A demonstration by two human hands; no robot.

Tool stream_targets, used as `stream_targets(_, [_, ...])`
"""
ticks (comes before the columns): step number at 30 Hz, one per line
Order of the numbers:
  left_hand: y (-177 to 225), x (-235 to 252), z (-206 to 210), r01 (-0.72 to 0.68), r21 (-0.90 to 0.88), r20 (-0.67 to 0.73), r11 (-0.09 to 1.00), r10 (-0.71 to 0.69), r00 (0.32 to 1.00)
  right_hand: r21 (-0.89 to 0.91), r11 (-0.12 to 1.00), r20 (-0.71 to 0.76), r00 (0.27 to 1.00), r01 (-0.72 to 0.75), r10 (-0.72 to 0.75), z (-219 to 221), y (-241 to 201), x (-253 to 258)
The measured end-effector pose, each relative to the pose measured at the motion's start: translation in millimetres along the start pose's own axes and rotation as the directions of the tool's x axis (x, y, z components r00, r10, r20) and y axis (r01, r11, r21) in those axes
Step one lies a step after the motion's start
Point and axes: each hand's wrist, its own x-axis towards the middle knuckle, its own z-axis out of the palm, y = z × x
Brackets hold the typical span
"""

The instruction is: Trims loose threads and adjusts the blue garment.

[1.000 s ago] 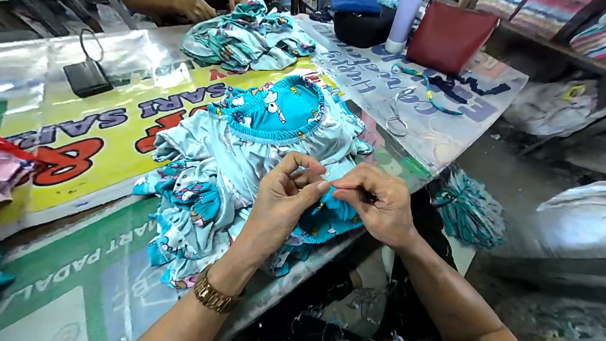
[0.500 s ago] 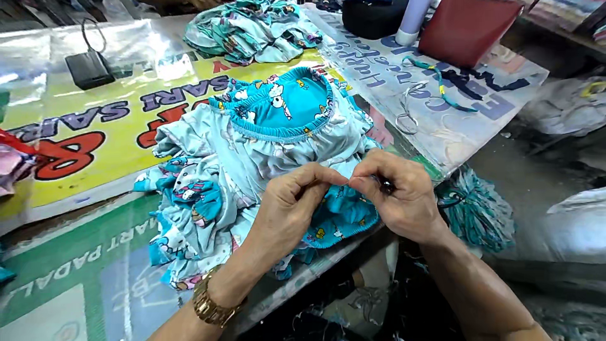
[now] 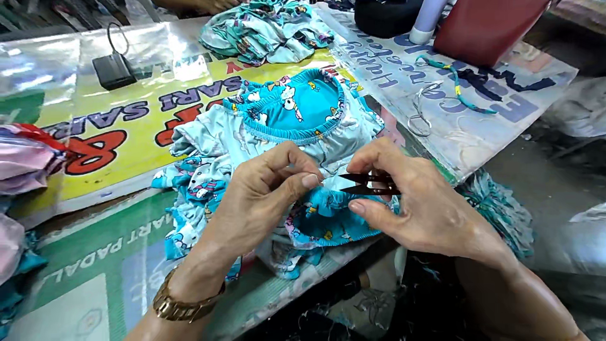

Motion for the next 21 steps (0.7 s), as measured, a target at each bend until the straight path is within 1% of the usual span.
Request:
stream_targets(6, [0, 0, 9, -0.097, 0.130, -0.062, 0.987, 0.106, 0.992, 0.059, 0.997, 0.037, 0.998, 0.040, -0.042, -2, 6, 5])
stream_targets(12, [-1, -1, 12, -0.161, 0.170, -0.077, 0.972, 0.176, 0.981, 0.142, 0.988, 0.085, 0.994, 0.056, -0.069, 2, 6, 13])
stream_targets(21, [-6, 0, 19, -0.207, 0.197, -0.125, 0.958, 0.234, 0.964, 0.291, 0.957, 0.109, 0.993, 0.017, -0.051, 8, 4, 14])
